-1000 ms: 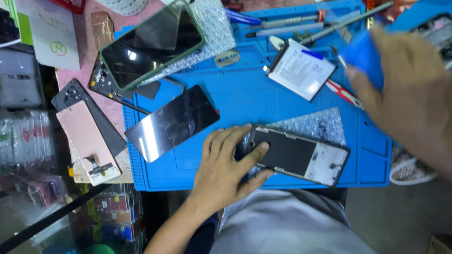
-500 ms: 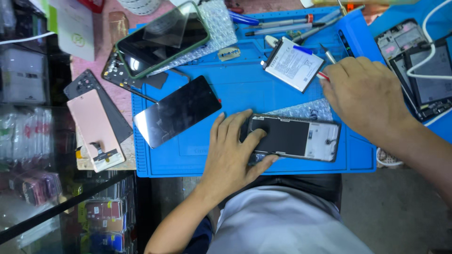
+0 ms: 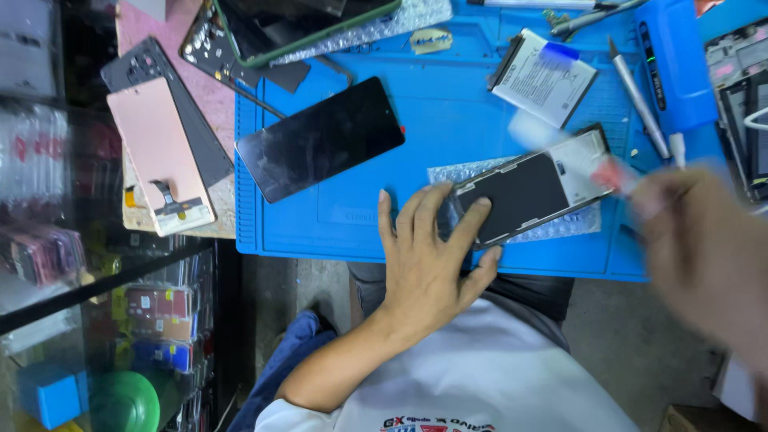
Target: The person repairs a mobile phone by handling a screen and a frame, using a screwdriver to install screws, and cleaning internal parts with a brush on a work mat.
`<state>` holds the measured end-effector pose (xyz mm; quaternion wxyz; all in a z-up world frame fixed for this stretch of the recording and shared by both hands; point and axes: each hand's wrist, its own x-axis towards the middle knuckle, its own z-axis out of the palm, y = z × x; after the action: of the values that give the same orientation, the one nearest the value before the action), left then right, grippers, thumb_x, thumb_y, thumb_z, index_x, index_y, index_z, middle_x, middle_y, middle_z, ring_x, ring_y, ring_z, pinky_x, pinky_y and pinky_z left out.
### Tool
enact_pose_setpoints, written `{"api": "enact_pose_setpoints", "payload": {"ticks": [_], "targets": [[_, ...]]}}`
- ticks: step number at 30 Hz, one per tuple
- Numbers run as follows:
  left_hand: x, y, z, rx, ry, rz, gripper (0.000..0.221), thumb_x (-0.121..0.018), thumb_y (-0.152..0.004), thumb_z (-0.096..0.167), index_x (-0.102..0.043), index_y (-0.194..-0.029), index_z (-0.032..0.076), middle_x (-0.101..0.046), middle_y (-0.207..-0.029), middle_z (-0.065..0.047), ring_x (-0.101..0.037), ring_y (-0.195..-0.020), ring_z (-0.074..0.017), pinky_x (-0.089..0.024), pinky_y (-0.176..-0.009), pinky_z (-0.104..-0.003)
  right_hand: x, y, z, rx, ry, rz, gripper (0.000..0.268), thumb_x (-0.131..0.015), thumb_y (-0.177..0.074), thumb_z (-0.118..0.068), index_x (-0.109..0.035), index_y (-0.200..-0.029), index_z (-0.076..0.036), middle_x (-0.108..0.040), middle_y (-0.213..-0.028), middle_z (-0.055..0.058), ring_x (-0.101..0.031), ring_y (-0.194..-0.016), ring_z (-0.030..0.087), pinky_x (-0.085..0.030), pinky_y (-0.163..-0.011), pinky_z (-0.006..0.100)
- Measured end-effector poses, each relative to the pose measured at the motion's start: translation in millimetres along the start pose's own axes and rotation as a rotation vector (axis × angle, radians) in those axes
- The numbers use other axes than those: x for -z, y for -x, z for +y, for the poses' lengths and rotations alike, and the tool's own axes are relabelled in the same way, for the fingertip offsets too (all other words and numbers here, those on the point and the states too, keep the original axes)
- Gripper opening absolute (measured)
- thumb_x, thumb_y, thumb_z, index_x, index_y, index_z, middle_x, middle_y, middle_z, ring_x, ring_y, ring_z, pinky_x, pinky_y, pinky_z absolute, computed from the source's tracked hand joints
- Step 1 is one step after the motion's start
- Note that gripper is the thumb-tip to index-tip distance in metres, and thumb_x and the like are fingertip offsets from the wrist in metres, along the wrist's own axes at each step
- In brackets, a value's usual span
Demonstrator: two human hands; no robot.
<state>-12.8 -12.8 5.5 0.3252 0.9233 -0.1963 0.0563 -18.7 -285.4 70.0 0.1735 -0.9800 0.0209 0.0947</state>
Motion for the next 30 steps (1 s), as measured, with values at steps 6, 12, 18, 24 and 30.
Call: {"api": "enact_pose_setpoints", "payload": {"ticks": [6, 12, 18, 24, 30], "targets": [[-20.4, 13.8, -6.2, 0.044, 0.194, 0.204, 0.107, -0.085, -0.094, 0.043, -0.013, -0.161, 0.001, -0.054, -0.143, -0.014, -0.050, -0.134, -0.0295, -0.012, -0.127, -0.063, -20.4, 30.0, -41.5, 0.107, 0.029, 0.211, 0.029, -0.063, -0.106, -0.005, -0.066, -0.134, -0.004, -0.061, -0.080, 0.016, -0.062, -0.065, 0.031, -0.048, -0.060, 0.043], [-19.9, 9.1, -4.1, 0.053, 0.176, 0.241, 0.130, -0.087, -0.087, 0.047, 0.010, -0.163, 0.005, -0.056, -0.140, -0.014, -0.053, -0.127, -0.0300, -0.018, -0.125, -0.063, -41.1, 50.3, -76.0, 0.213, -0.191, 0.028, 0.042, -0.064, -0.091, -0.005, -0.067, -0.133, -0.008, -0.059, -0.078, 0.012, -0.060, -0.059, 0.027, -0.049, -0.056, 0.040], [-20.8, 12.5, -7.4, 0.042, 0.170, 0.202, 0.136, -0.088, -0.089, 0.045, 0.018, -0.164, 0.006, -0.054, -0.136, -0.016, -0.054, -0.124, -0.0328, -0.021, -0.124, -0.062, -40.0, 45.7, -67.0, 0.167, -0.051, 0.078, 0.033, -0.062, -0.096, 0.000, -0.072, -0.128, -0.002, -0.056, -0.070, 0.017, -0.055, -0.053, 0.028, -0.047, -0.052, 0.043], [-18.9, 10.7, -8.2, 0.024, 0.161, 0.204, 0.135, -0.088, -0.090, 0.043, 0.018, -0.163, 0.002, -0.053, -0.137, -0.018, -0.053, -0.124, -0.0352, -0.024, -0.124, -0.061, -48.4, 44.3, -45.5, 0.130, -0.299, 0.108, 0.005, -0.057, -0.105, -0.003, -0.061, -0.104, -0.005, -0.072, -0.110, 0.017, -0.061, -0.066, 0.020, -0.049, -0.059, 0.033], [-15.3, 5.6, -8.4, -0.010, 0.119, 0.228, 0.137, -0.089, -0.089, 0.044, 0.018, -0.163, 0.001, -0.055, -0.136, -0.019, -0.056, -0.120, -0.0347, -0.029, -0.121, -0.062, -28.7, 31.9, -52.5, -0.013, -0.176, 0.073, 0.031, -0.061, -0.100, -0.003, -0.070, -0.130, -0.004, -0.067, -0.083, 0.018, -0.061, -0.054, 0.026, -0.048, -0.051, 0.039]]}}
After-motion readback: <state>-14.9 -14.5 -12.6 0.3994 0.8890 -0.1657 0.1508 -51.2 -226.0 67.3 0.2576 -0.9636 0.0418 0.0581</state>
